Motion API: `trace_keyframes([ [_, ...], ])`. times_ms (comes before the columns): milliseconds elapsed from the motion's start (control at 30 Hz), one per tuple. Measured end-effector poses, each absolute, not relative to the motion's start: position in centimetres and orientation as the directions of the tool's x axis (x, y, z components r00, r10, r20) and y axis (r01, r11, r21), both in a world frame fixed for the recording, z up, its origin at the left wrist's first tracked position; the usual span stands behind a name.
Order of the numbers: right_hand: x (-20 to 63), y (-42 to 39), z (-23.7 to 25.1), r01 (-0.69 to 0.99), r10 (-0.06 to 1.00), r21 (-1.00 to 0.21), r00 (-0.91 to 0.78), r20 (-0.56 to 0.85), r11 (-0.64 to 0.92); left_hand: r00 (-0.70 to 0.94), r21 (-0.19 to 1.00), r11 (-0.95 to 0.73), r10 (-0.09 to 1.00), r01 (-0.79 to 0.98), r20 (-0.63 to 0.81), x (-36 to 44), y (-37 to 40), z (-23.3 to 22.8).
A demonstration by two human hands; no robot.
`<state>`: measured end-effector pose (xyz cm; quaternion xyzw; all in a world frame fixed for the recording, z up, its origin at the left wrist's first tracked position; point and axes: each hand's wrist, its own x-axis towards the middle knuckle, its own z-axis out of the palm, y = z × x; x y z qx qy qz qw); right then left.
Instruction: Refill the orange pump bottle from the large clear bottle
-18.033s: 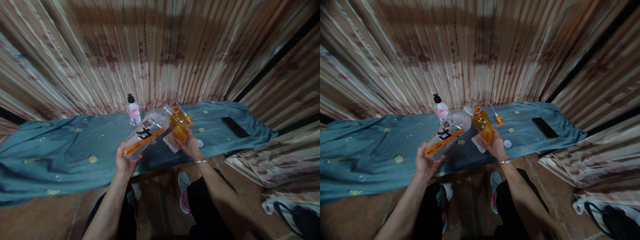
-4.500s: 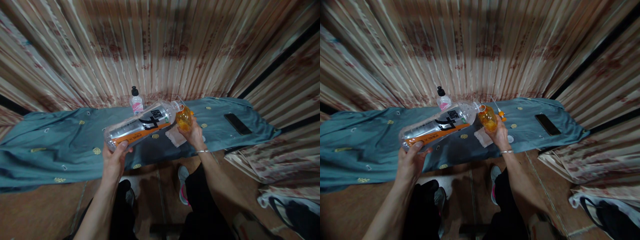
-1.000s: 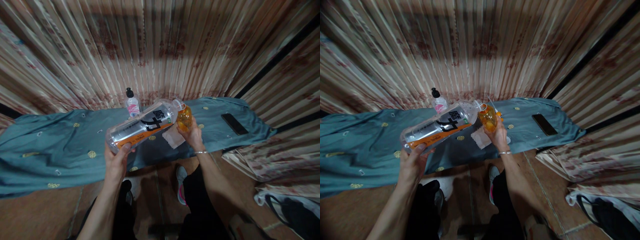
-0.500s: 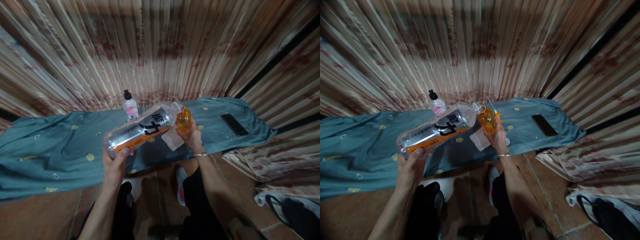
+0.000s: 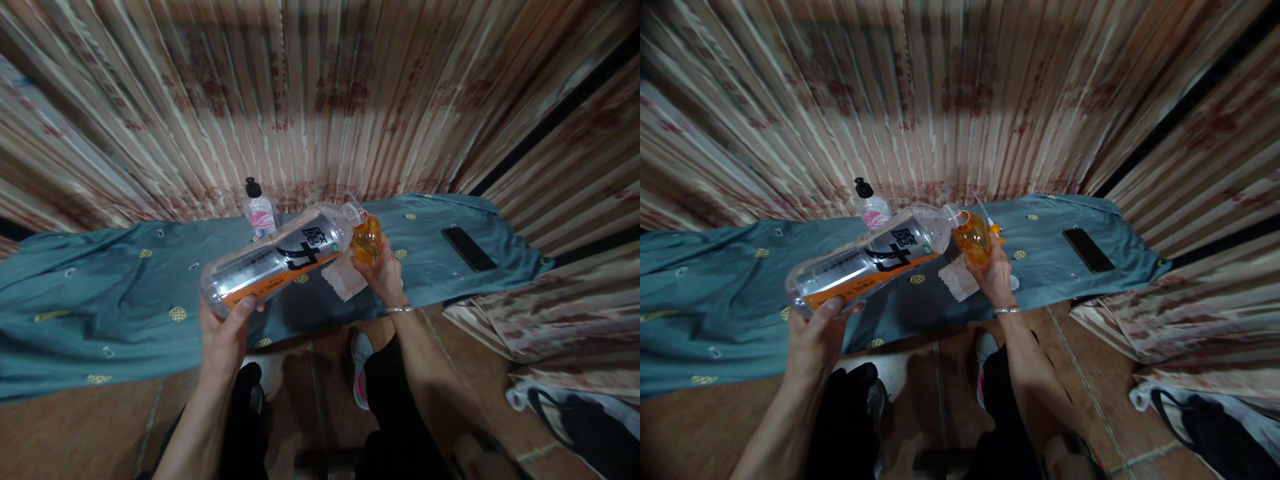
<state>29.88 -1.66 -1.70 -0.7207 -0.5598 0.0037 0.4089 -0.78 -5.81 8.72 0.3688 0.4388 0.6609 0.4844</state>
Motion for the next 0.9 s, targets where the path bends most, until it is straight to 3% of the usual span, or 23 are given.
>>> trace_keyframes([
  [900, 30.16, -1.60, -1.65, 0.807, 0.816, -0.589, 0.371, 0.444, -0.047, -0.268, 0.939, -0.191, 0.957, -0.286, 0.113, -0.27, -5.74, 8.41],
])
